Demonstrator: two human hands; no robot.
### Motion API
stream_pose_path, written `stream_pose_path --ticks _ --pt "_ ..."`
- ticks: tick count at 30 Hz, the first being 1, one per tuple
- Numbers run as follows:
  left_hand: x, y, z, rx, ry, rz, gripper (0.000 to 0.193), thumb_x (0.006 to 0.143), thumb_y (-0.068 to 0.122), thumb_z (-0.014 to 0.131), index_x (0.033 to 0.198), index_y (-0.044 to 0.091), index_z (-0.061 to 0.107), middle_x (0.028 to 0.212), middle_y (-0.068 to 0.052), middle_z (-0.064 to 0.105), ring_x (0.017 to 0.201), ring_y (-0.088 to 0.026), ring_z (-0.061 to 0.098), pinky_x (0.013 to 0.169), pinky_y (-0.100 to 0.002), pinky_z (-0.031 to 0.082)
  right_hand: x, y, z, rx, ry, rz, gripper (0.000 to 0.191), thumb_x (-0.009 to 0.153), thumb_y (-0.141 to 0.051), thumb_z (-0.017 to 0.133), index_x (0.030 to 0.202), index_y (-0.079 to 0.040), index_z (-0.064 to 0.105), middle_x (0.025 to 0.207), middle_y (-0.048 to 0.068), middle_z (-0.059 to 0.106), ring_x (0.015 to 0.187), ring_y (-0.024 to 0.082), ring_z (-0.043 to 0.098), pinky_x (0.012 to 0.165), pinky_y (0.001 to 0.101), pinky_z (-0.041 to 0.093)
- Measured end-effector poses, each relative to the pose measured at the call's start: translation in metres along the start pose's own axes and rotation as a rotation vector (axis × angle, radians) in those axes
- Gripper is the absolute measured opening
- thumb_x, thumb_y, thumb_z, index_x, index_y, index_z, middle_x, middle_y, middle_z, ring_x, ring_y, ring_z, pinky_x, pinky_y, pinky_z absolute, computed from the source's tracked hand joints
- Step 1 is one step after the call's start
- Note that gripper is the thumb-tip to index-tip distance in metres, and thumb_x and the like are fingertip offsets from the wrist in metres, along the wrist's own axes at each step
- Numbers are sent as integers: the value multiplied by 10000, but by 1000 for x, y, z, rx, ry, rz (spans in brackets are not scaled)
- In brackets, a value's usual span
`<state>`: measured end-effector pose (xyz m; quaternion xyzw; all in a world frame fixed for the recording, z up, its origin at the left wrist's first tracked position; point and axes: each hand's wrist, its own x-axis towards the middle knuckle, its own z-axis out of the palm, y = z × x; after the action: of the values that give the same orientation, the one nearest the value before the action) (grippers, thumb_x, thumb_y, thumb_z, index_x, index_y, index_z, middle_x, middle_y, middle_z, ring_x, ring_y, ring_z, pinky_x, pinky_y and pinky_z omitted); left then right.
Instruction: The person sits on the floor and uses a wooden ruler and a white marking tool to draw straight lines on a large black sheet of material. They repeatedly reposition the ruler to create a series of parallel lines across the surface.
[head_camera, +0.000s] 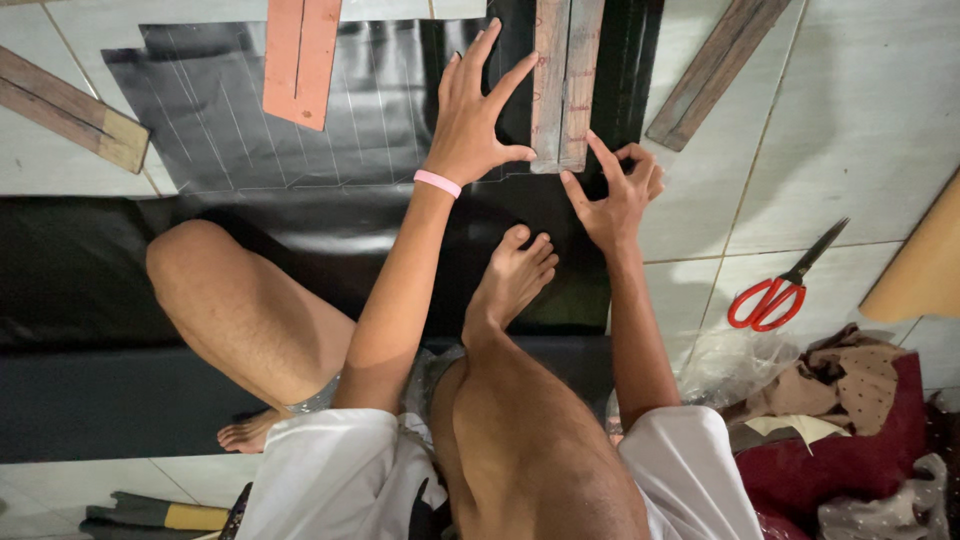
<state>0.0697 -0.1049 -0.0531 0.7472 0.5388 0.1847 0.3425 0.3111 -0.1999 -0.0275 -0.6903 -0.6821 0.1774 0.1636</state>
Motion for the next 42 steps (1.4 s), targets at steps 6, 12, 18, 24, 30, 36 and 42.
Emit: stream_pose_path --ticks 6,12,18,24,30,36,42 --pt "-3 0 -2 -17 7 -1 1249 574 491 1047 1602 350 353 1698 -106 122 1574 -333 173 1307 -586 139 -1 -3 -1 5 -1 4 619 864 -389 930 1422 -280 685 1165 81 473 1139 290 448 1010 469 321" --pt "-4 0 -3 -14 5 -3 1251 565 486 1045 1600 355 356 1697 -100 127 1571 -331 185 1309 -582 147 -1 -7 -1 -6 -3 23 611 862 -386 920 1418 -286 689 1164 76 475 1144 290 448 1013 467 329" --pt "-3 -2 -2 4 17 2 1248 566 513 1044 1597 358 358 1688 -104 130 1562 -343 185 1300 -588 148 -1 -5 2 -12 2 4 599 880 -385 910 1426 -283 683 1147 71 474 1119 284 445 1002 466 331" --pt "-5 -4 0 11 11 7 1248 576 512 1036 1606 373 345 1697 -107 123 1572 -338 176 1308 -585 148 -2 -3 2 7 -16 27 610 874 -389 909 1429 -283 679 1151 68 478 1114 278 444 1001 470 326" --pt "-2 -5 4 31 11 12 1261 576 536 1033 1608 385 324 1691 -114 122 1563 -345 171 1297 -591 140 -2 0 4 -18 -21 26 614 876 -401 908 1434 -292 674 1171 73 474 1133 286 436 1010 469 322" --pt "-3 -4 3 24 -11 1 1265 600 534 1020 1624 381 294 1703 -110 116 1577 -340 168 1309 -589 136 -3 2 7 -44 -10 25 610 880 -415 909 1430 -306 670 1180 72 482 1121 288 435 998 465 322" --pt "-1 -3 3 31 -13 0 1270 589 535 1022 1618 377 295 1695 -115 118 1568 -347 162 1298 -593 129 -2 0 7 -28 2 35 605 872 -402 911 1421 -310 674 1180 66 487 1135 286 440 1001 462 324"
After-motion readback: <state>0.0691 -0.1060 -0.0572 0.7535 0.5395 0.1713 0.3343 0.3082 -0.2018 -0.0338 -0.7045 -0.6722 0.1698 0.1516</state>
